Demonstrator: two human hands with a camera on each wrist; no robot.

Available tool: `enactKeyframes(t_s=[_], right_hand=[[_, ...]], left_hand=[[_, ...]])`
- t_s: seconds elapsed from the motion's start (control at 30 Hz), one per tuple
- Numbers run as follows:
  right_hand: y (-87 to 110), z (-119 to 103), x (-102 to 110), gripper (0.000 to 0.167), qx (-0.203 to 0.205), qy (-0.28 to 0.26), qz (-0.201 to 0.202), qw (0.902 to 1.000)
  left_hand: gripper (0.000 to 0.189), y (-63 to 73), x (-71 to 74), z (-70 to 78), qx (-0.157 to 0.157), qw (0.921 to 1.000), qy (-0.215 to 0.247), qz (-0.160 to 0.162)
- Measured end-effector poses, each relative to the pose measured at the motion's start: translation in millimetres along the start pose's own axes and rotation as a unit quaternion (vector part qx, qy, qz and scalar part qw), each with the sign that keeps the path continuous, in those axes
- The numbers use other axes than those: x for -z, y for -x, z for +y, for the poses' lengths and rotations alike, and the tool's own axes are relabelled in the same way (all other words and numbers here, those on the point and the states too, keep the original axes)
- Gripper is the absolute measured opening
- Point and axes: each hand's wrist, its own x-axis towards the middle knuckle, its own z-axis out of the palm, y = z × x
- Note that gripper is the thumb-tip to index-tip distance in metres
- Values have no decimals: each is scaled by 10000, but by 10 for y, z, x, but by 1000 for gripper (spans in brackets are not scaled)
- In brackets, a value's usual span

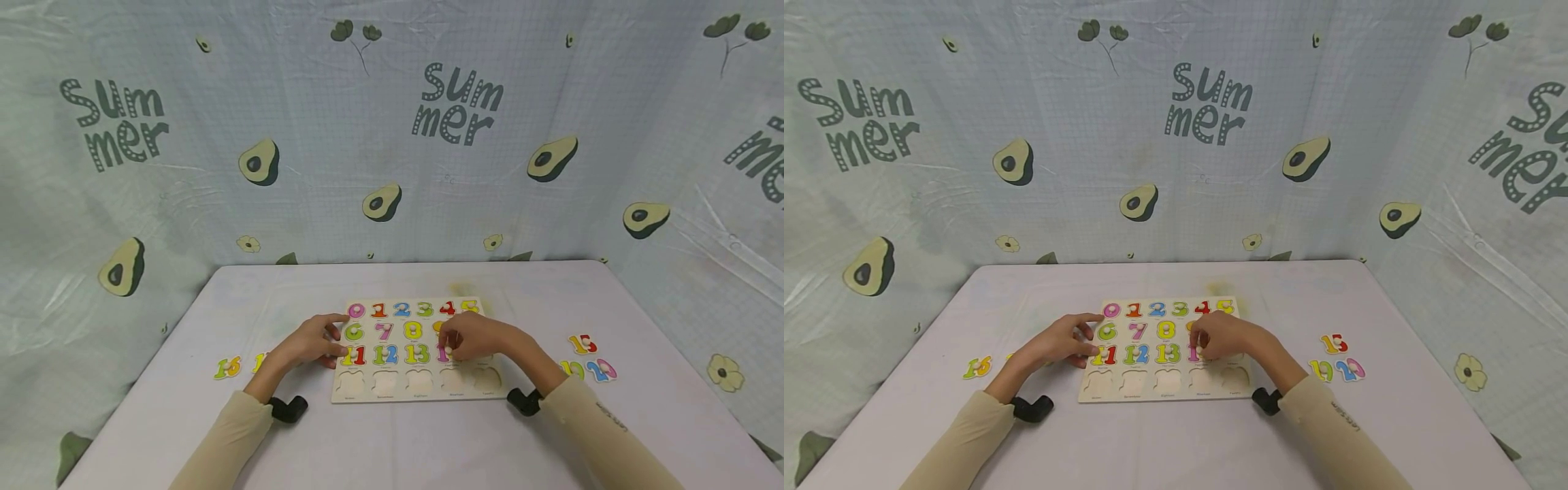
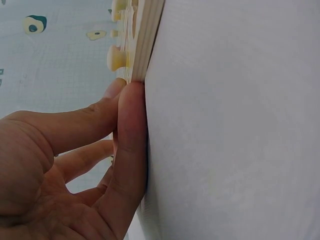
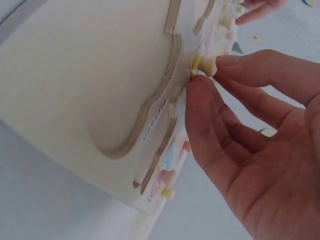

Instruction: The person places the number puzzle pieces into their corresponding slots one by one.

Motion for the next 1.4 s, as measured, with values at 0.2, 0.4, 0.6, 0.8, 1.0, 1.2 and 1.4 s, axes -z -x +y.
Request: enactKeyframes(t_s=[0.2,0.4,0.6,0.8,1.0,1.2,1.4], right_hand=[[87,64,102,17,24,-121,290,9995],[232,159,253,9,180,-135,505,9985],[445,265,415,5,118,-179,743,9970],[649,447,562,5,-115,-301,1001,9945],[855,669,696,6,-387,-340,1021,9934],[1051,921,755,10,-733,-410,1039,9910],[1238,1119,744,14,-957,-594,964,9889]], left_hand=[[74,-21,4,-11,12,10000,-27,-10],[73,-21,8,-14,35,10000,-49,24],[73,-20,1,-13,36,9999,-127,60],[72,-24,2,-14,1,9999,-139,86],[72,-26,0,-7,9,9997,-214,129],[72,-23,-3,1,26,9996,-262,134],[71,-23,-11,2,9,9995,-283,149]])
